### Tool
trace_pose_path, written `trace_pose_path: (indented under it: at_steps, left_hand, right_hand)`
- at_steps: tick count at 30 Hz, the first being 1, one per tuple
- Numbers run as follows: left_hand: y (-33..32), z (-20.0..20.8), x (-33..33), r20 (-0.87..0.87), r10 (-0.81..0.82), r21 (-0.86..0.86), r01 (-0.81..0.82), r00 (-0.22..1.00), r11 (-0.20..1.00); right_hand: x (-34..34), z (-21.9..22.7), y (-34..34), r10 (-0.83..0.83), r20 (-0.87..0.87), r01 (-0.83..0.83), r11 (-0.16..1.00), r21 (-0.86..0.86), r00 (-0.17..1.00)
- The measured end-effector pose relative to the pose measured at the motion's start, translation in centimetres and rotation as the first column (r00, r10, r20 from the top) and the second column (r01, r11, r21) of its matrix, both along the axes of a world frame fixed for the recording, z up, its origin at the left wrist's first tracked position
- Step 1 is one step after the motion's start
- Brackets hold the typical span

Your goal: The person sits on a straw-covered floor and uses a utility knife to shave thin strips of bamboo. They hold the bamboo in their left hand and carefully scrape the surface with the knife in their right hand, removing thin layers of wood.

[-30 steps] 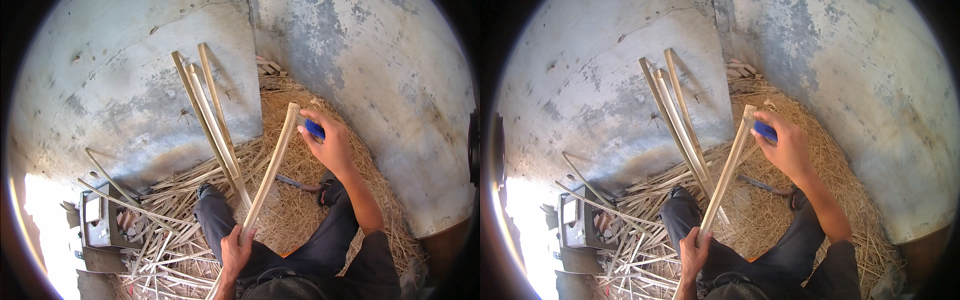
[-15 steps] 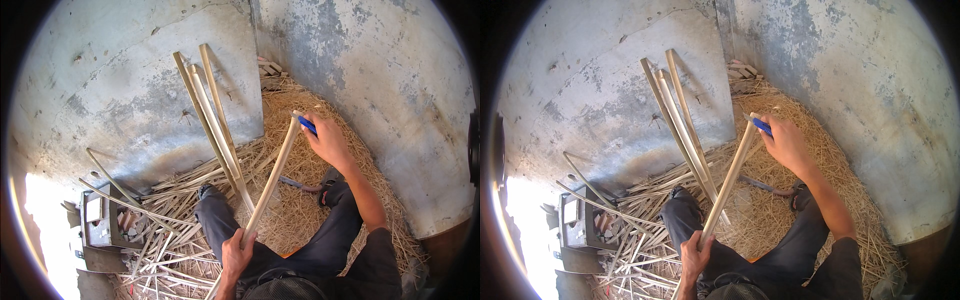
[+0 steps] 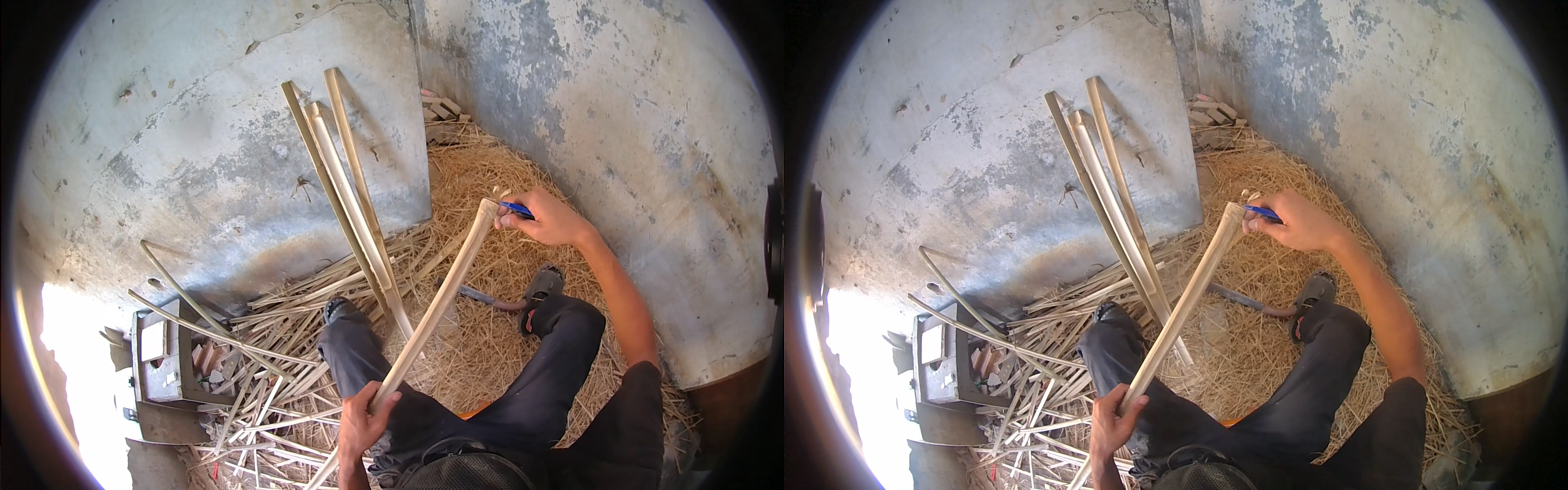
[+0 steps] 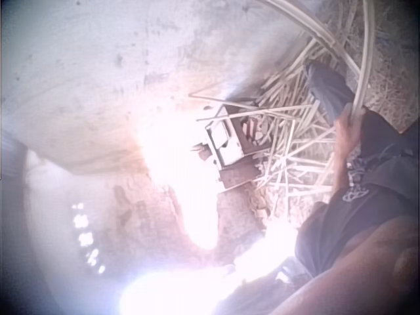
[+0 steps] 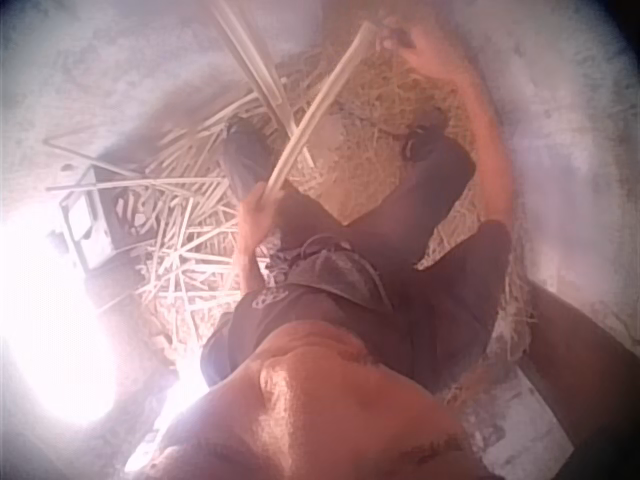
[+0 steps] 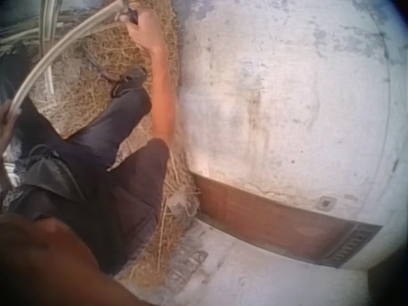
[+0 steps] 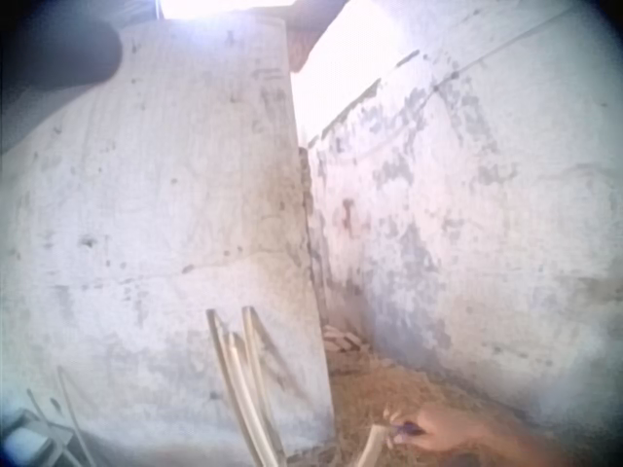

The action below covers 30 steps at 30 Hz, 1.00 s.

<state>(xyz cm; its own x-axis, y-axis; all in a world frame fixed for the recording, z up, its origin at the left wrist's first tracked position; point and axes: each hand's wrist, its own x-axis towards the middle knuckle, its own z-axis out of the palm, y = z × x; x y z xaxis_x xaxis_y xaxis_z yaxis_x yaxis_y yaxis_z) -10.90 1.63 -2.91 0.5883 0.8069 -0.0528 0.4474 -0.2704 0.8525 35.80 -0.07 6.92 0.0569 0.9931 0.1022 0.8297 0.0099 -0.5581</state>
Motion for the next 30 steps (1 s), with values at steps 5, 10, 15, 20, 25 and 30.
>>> trace_pose_path:
  at_steps: [5, 10, 15, 20, 25, 30]
  left_hand:
    - [0.6, -0.4, -0.5, 0.013, 0.033, -0.043, -0.032, 0.999, 0.999]
    - [0.7, -0.7, -0.6, 0.053, 0.071, -0.205, -0.059, 0.996, 0.977]
    - [0.7, -0.8, 0.8, 0.203, 0.049, -0.301, 0.015, 0.978, 0.953]
    - [0.5, 0.9, 2.7, 0.244, 0.021, -0.447, 0.093, 0.970, 0.890]
    - [0.1, 2.1, 4.3, 0.273, -0.024, -0.426, 0.144, 0.962, 0.893]
    - [-0.1, 1.8, 5.3, 0.348, -0.090, -0.325, 0.210, 0.933, 0.922]
  right_hand:
    - [0.1, -0.3, -0.7, -0.039, -0.275, 0.038, 0.999, -0.009, 0.961]
    - [-2.8, -1.2, -2.1, -0.083, -0.026, 0.084, 0.995, 0.047, 0.996]
    - [-7.0, -1.3, -3.5, -0.110, -0.570, 0.174, 0.983, 0.058, 0.814]
    - [-11.6, -3.6, -4.5, -0.053, -0.376, 0.169, 0.944, 0.282, 0.925]
    - [-16.3, -5.0, -5.1, 0.028, -0.080, 0.018, 0.853, 0.521, 0.996]
    - [-17.5, -5.3, -5.3, -0.021, 0.040, -0.006, 0.823, 0.569, 0.999]
